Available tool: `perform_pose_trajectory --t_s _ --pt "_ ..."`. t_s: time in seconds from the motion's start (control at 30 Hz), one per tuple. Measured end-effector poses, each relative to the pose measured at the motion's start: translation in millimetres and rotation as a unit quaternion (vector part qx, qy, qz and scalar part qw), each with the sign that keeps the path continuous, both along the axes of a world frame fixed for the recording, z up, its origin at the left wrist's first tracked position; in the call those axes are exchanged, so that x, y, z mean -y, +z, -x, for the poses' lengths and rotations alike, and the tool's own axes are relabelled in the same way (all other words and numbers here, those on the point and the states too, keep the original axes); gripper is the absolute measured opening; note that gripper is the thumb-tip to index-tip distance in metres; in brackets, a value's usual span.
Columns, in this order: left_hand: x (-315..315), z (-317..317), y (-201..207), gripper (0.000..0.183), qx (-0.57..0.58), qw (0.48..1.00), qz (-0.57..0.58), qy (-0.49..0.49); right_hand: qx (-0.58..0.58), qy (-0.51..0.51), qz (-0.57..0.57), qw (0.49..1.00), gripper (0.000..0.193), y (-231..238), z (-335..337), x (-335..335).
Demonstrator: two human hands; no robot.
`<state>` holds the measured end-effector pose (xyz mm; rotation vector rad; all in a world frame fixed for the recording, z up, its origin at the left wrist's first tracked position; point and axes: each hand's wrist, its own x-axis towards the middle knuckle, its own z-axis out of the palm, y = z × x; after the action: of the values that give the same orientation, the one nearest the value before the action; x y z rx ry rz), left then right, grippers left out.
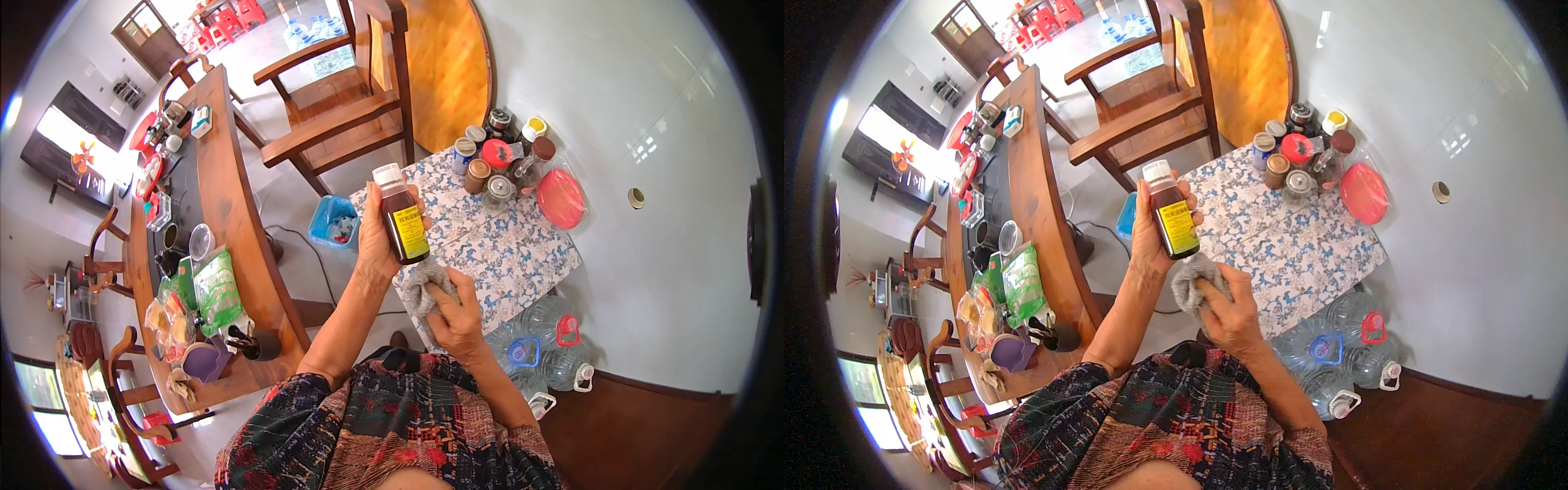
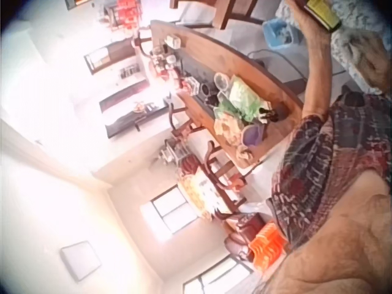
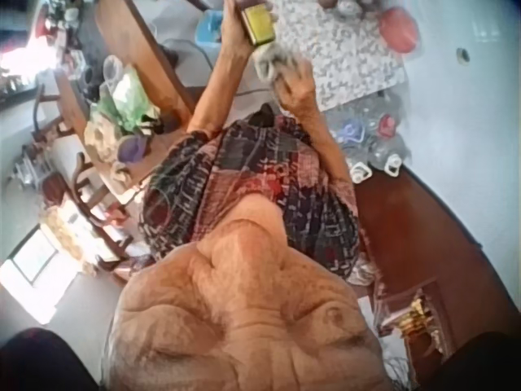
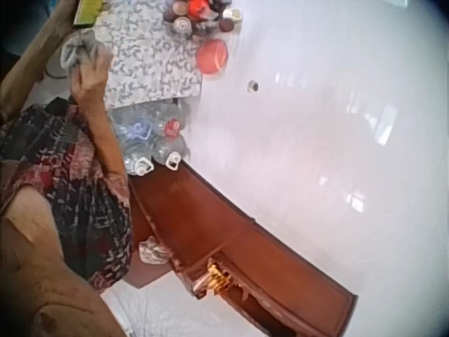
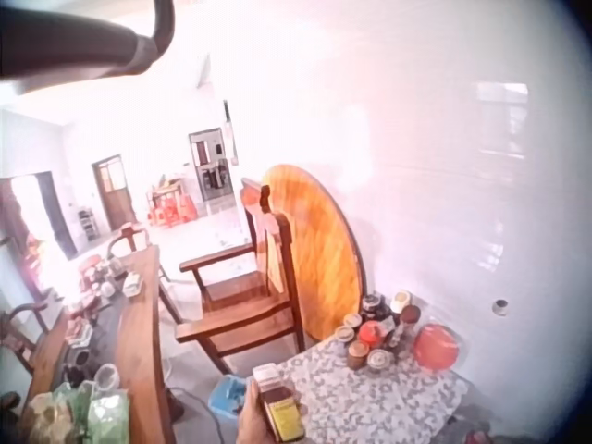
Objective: The person wipes several small containers and jars on a table using a gray cloth. They handle each item one at a time, wiping the lids and sides, then placing them back on the table. The person also wipes the table surface between items.
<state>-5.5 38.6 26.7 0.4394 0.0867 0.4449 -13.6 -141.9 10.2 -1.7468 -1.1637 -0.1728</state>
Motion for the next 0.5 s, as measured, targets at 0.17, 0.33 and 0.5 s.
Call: perform_pose_trajectory --t_s 0.17,0.33,0.5 --pt "8.4 0.7 1.1 0.053 0.048 0.997 -0.034 -0.056 -0.206 -0.082 -0.098 0.97 0.03 25.0 -27.4 5.1" --pt "39.2 -1.9 15.8 0.054 -0.096 0.995 -0.027 0.016 -0.086 -0.06 -0.072 0.992 0.03 47.4 -41.9 -31.8" --pt "21.4 -0.4 -6.6 0.054 0.02 0.999 0.003 -0.029 -0.113 -0.062 -0.056 0.99 0.029 22.4 -9.2 -23.1"
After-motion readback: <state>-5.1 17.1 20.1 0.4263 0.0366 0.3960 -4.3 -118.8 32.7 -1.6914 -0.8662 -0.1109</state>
